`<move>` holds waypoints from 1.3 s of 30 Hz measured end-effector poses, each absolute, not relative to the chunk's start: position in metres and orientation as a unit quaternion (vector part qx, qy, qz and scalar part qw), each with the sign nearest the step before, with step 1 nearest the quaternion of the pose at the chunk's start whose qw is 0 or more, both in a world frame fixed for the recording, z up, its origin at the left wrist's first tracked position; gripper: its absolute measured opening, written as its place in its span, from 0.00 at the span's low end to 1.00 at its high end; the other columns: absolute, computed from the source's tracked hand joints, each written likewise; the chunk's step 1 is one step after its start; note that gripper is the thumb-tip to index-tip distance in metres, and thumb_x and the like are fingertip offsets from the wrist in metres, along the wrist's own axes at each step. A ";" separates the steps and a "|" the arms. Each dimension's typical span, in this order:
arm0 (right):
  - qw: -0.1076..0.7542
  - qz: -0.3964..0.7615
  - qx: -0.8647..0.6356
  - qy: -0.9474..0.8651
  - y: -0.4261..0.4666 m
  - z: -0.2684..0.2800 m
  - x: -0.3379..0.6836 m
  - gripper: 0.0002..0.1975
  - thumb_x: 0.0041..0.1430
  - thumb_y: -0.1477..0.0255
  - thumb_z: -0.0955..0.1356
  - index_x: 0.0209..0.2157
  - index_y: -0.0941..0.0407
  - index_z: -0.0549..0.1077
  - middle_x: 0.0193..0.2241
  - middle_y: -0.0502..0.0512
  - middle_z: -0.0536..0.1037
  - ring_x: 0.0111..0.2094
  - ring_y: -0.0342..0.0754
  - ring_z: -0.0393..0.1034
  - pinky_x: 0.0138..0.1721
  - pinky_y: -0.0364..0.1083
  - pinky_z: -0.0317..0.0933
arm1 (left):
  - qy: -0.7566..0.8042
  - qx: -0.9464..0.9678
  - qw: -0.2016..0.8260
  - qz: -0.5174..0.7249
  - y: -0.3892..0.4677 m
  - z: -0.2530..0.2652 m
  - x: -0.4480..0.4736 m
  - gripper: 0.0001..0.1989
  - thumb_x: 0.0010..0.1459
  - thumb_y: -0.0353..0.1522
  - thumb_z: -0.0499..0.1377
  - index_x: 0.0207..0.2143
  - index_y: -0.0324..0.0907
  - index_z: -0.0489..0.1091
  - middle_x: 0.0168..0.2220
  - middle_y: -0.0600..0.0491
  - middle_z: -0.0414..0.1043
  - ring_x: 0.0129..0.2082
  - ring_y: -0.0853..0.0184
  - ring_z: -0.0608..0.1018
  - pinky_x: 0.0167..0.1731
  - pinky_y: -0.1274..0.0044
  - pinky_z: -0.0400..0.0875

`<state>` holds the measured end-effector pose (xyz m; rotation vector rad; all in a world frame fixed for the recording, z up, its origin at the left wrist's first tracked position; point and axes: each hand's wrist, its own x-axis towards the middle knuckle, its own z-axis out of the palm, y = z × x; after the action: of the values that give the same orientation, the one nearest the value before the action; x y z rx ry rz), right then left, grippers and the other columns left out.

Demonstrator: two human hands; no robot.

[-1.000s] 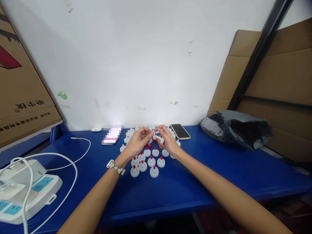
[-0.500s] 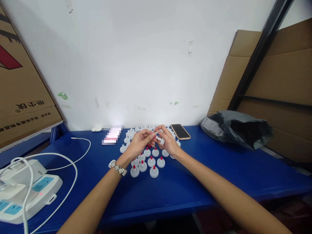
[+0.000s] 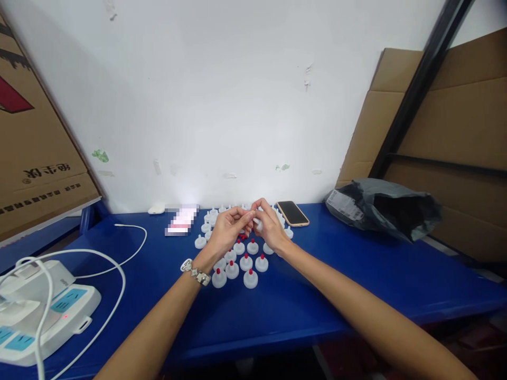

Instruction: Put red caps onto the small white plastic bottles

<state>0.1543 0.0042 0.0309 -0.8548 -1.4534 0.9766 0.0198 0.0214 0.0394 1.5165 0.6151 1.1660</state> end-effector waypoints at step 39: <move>0.186 0.004 -0.616 -0.765 0.145 0.020 0.143 0.09 0.53 0.66 0.69 0.33 0.55 0.79 0.36 0.61 0.78 0.46 0.59 0.63 0.49 0.55 0.49 | 0.424 0.821 0.144 0.354 0.060 0.024 -0.044 0.11 0.59 0.38 0.55 0.33 0.43 0.73 0.30 0.51 0.76 0.31 0.63 0.76 0.32 0.74 0.66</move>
<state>0.1433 0.1445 0.0196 -1.7354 -2.1558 0.0101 -0.0444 0.0604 0.0239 2.3658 1.2235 1.0205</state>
